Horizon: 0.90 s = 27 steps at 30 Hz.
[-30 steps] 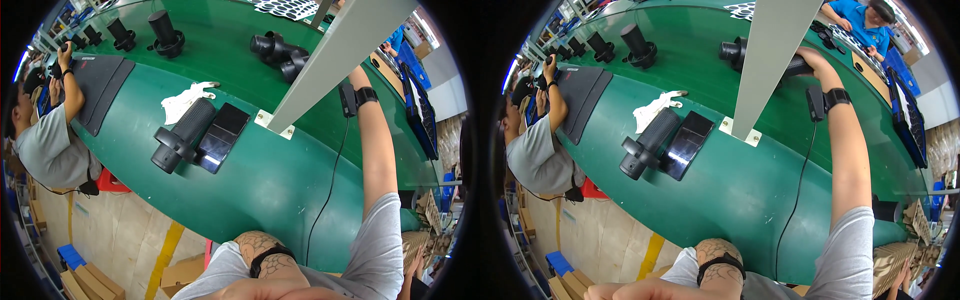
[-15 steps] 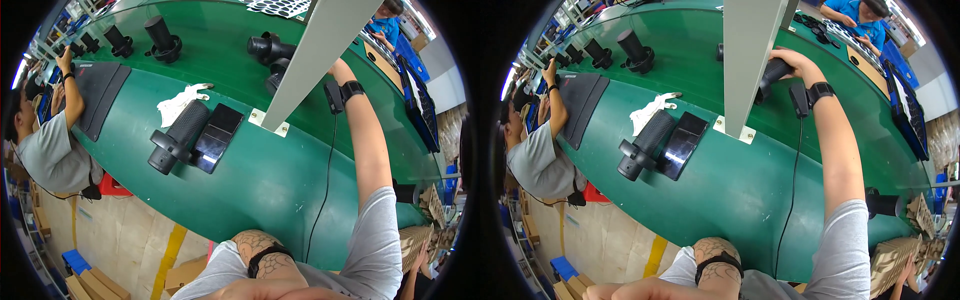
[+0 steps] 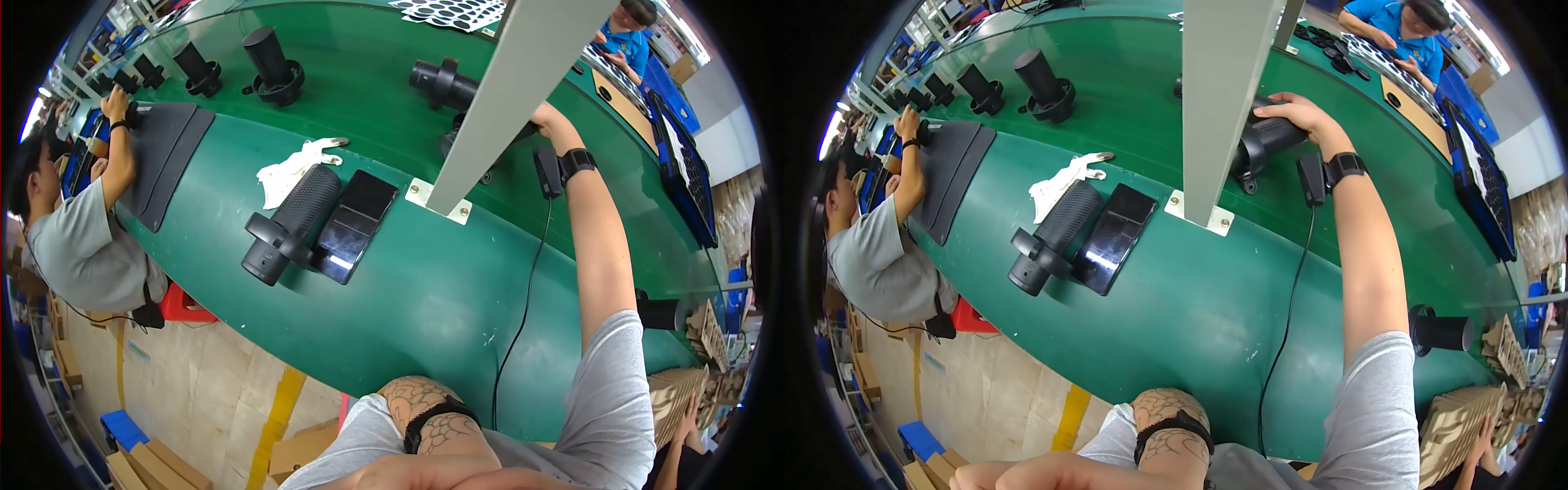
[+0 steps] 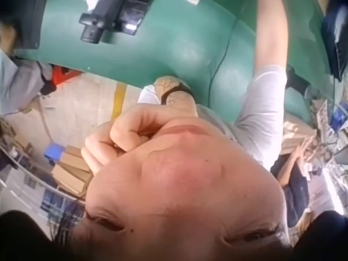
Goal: The person assembles microphones by fitting them into shock mounts and rotating them to secure the connection. They then pick up a small component, press it with their fingers, and continue assembling another microphone unit.
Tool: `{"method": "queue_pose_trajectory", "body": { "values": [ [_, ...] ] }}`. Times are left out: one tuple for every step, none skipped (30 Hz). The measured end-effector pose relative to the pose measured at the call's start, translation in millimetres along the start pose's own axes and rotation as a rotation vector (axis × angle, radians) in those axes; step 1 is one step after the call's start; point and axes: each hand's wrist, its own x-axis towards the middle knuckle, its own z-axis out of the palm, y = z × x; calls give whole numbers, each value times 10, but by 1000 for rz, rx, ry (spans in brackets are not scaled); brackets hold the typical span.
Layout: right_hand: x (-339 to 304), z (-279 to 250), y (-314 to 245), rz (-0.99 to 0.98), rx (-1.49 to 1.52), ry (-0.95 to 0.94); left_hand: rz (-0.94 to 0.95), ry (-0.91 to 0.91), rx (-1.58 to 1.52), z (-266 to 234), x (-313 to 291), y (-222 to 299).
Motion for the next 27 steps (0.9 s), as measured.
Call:
{"method": "queue_pose_trajectory", "body": {
  "values": [
    [-41, -22, 11, 3, 17, 12, 8, 2, 9, -16, -10, 2],
    [-14, -168, 128, -66, 44, 47, 13, -10, 7, -51, -31, 17],
    [-32, -204, 204, -64, 47, 59, 21, -14, 13, -78, -51, 19],
    [-59, -253, 276, -59, 64, 102, 31, -17, 18, -109, -73, 23],
    [-120, -268, 308, -53, 83, 142, 43, -18, 25, -142, -94, 21],
    [-194, -266, 358, -63, 138, 161, 54, -19, 32, -178, -116, 21],
    [-240, -272, 378, -62, 145, 172, 67, -20, 37, -216, -140, 22],
    [-305, -260, 382, -68, 71, 141, 80, -24, 43, -250, -158, 18],
    [-359, -238, 384, -74, -3, 109, 93, -27, 49, -283, -176, 16],
    [-393, -190, 381, -63, -102, 56, 106, -29, 55, -313, -193, 13],
    [-446, -67, 333, -51, -200, 25, 119, -26, 65, -327, -197, 3],
    [-416, -77, 378, -56, -215, 59, 128, -37, 65, -358, -221, 9],
    [-389, -94, 423, -61, -230, 92, 136, -48, 66, -383, -241, 13],
    [-398, -50, 377, -60, -224, 90, 146, -39, 80, -397, -230, 29],
    [-422, -26, 302, -1, -224, 35, 155, -29, 96, -406, -225, 39],
    [-450, 11, 236, 58, -224, -23, 164, -17, 114, -409, -217, 50],
    [-458, -2, 244, 62, -221, -19, 173, -16, 125, -409, -216, 52],
    [-458, -9, 245, 81, -214, -32, 182, -13, 137, -406, -212, 55],
    [-449, -6, 240, 98, -207, -47, 190, -9, 150, -400, -205, 58],
    [-416, -10, 223, 101, -206, -45, 196, -5, 162, -402, -199, 64],
    [-368, -12, 188, 128, -268, -51, 202, 0, 174, -403, -190, 72],
    [-341, -13, 170, 155, -329, -56, 209, 6, 185, -405, -180, 81],
    [-327, -8, 202, 160, -329, -57, 214, 9, 200, -381, -183, 73],
    [-314, -8, 235, 139, -334, -25, 220, 11, 215, -356, -187, 67],
    [-305, -19, 272, 120, -339, 9, 226, 12, 228, -331, -194, 62],
    [-293, -26, 301, 116, -338, 7, 231, 23, 240, -336, -176, 73],
    [-311, -62, 355, 59, -295, 49, 236, 31, 251, -339, -164, 85]
  ]
}}
